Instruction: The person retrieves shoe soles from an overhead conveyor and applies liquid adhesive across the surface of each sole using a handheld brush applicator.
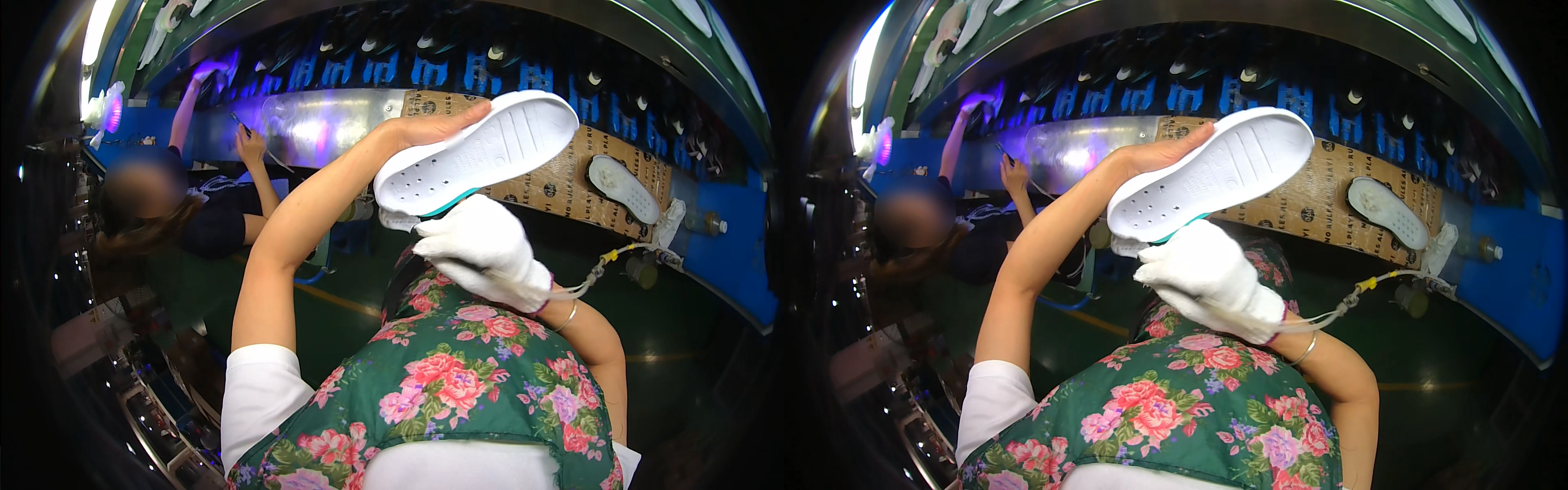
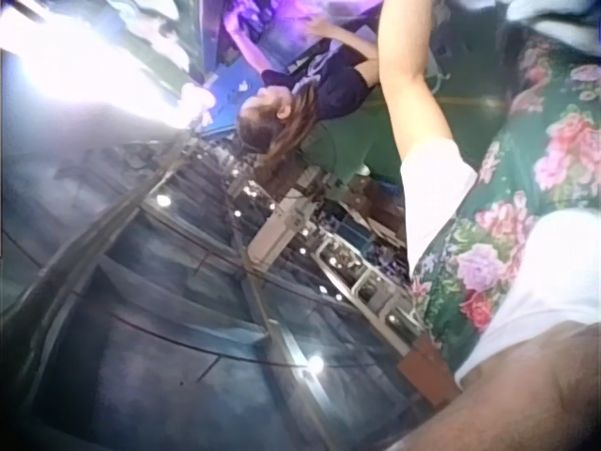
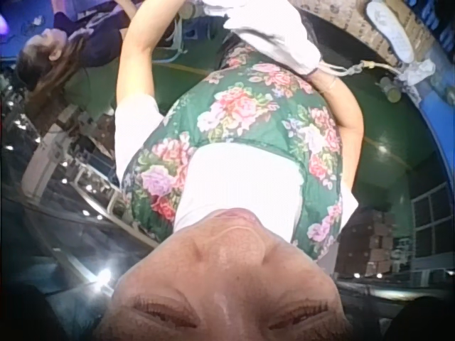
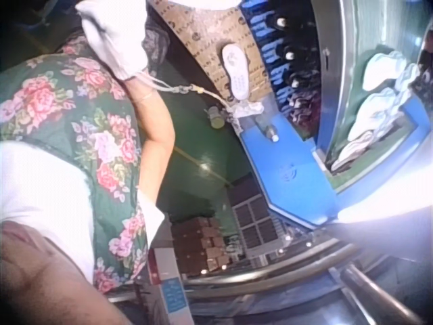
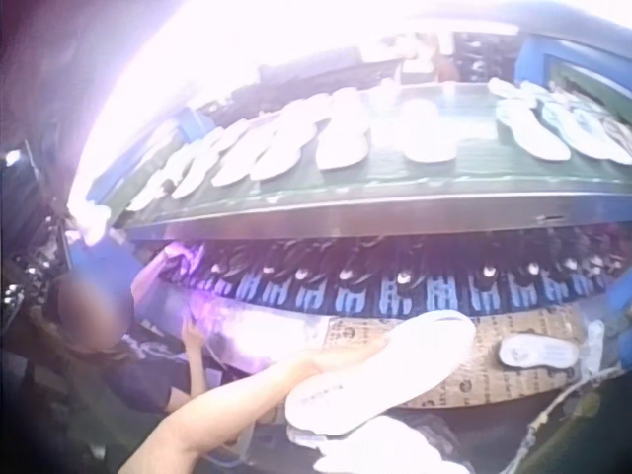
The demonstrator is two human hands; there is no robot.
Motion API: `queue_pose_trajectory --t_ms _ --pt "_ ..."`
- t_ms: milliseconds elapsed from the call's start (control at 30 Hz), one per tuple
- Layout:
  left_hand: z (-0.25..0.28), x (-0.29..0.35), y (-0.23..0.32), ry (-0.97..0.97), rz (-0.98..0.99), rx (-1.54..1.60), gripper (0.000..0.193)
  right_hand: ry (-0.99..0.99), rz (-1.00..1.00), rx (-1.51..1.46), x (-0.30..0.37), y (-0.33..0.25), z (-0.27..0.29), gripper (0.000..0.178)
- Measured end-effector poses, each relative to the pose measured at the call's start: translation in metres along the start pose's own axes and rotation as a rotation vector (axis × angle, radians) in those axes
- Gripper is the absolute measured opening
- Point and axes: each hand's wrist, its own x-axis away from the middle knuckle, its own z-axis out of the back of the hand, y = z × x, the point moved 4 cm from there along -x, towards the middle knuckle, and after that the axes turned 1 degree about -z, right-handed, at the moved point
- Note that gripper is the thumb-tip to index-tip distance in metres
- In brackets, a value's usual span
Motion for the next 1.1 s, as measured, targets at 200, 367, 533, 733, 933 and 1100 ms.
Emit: queue_pose_trajectory --t_ms 200,367,533,733,933,1100 --pt "-0.009 0.009 0.023 -0.075 0.102 -0.164 0.098 0.026 -0.031 0.112 0.001 0.012 0.004 0.03" --pt "0.011 -0.015 -0.007 -0.027 0.23 -0.464 0.11 0.096 -0.246 -0.056 0.001 0.025 0.006 0.02" --pt "-0.009 0.008 0.026 -0.025 0.147 -0.529 0.114 0.071 -0.211 -0.042 -0.001 0.021 0.012 0.015" --pt "0.013 -0.007 0.022 0.01 0.246 -0.612 0.113 -0.007 -0.021 0.159 0.002 0.007 0.01 0.027" --pt "0.016 -0.008 0.015 -0.005 -0.004 -0.245 0.097 0.104 -0.407 -0.246 -0.003 0.017 0.023 0.013" --pt "0.02 -0.032 -0.029 0.146 -0.301 0.908 0.08 0.464 -0.694 -0.175 0.003 0.038 0.067 0.021"
